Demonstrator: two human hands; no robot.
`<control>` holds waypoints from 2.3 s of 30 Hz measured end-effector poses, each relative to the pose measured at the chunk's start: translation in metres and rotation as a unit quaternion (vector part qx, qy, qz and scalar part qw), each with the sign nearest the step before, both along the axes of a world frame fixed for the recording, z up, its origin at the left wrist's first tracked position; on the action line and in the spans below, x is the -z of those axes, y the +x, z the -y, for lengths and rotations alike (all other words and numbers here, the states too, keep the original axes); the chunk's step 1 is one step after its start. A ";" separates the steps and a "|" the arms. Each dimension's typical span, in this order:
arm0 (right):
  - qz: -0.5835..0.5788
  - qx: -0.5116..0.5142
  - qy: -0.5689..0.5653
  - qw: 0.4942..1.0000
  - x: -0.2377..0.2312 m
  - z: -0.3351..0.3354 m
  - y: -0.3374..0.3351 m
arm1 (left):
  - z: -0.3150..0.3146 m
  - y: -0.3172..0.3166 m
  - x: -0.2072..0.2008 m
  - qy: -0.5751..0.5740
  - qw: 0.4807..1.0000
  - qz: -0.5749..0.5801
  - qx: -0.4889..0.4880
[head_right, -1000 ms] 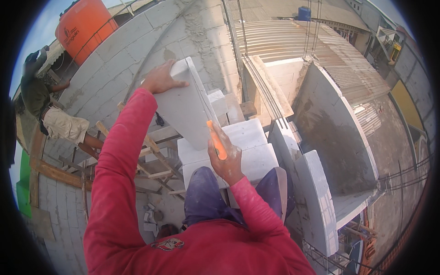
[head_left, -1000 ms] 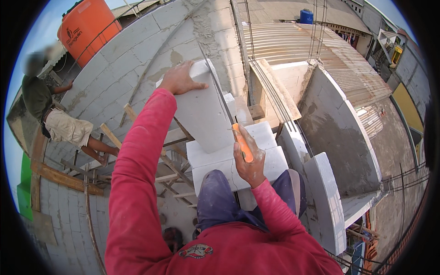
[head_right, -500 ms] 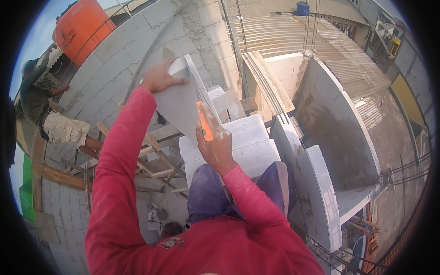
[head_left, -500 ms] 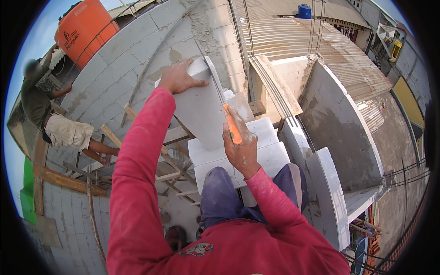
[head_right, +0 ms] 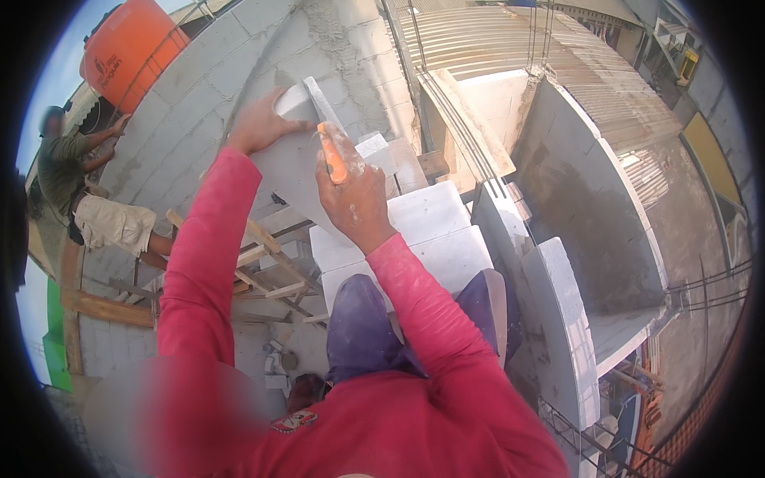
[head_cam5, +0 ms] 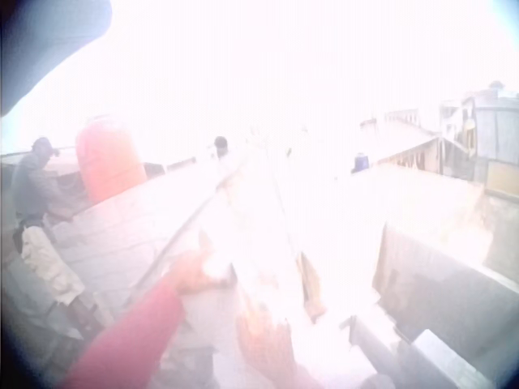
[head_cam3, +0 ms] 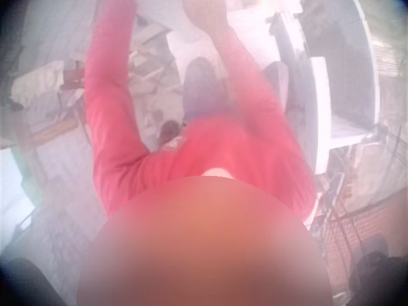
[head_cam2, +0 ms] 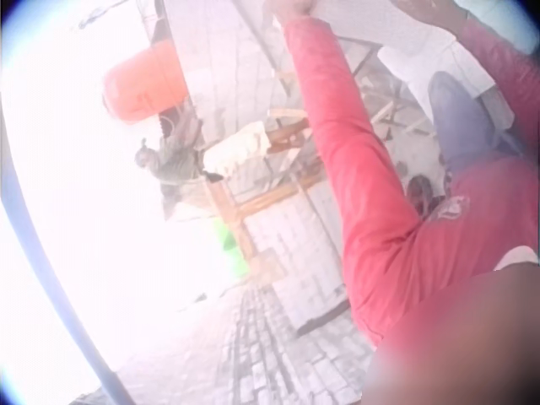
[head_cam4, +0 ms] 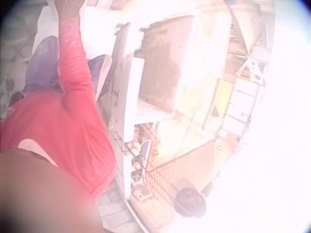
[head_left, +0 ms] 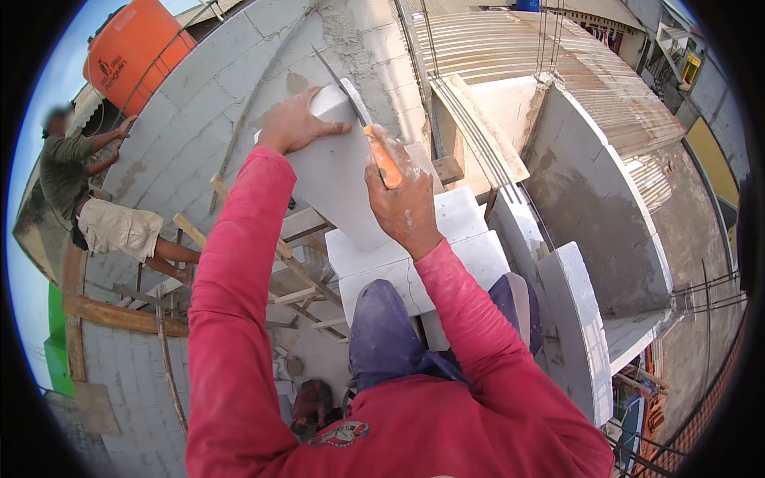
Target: The person measures and cuts white foam blocks using a hand saw and utility knife, then applies mortar to a wall section using a trowel. The person handles the foam blocks, saw, knife, tape measure, and mortar bucket throughout the process.
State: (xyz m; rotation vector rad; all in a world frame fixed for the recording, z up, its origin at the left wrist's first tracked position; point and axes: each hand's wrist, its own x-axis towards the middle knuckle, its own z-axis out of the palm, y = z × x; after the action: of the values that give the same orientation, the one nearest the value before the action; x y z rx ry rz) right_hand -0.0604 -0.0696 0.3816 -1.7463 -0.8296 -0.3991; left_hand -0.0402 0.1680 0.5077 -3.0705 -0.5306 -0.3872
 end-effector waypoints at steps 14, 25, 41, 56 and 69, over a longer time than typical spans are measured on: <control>-0.055 -0.063 0.138 0.987 0.026 0.025 -0.036 | -0.016 -0.004 0.005 0.014 1.000 0.006 -0.001; -0.037 -0.059 0.098 0.993 0.045 0.022 -0.032 | -0.015 -0.002 0.002 -0.002 1.000 0.000 0.009; -0.062 -0.077 0.070 0.993 0.062 0.016 -0.011 | -0.027 0.011 0.003 -0.051 0.999 -0.014 -0.006; -0.064 -0.056 -0.037 0.996 0.043 -0.014 0.007 | -0.037 0.020 0.003 -0.032 0.999 0.016 0.010; -0.106 -0.060 0.089 0.989 0.081 0.019 -0.030 | -0.041 0.017 0.010 -0.088 0.996 -0.016 0.017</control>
State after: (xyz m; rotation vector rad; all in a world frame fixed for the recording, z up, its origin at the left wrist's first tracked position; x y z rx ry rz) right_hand -0.0905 -0.0885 0.3001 -1.5348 -0.7189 -0.1974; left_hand -0.0235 0.2088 0.4975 -3.2519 -0.5403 -0.3067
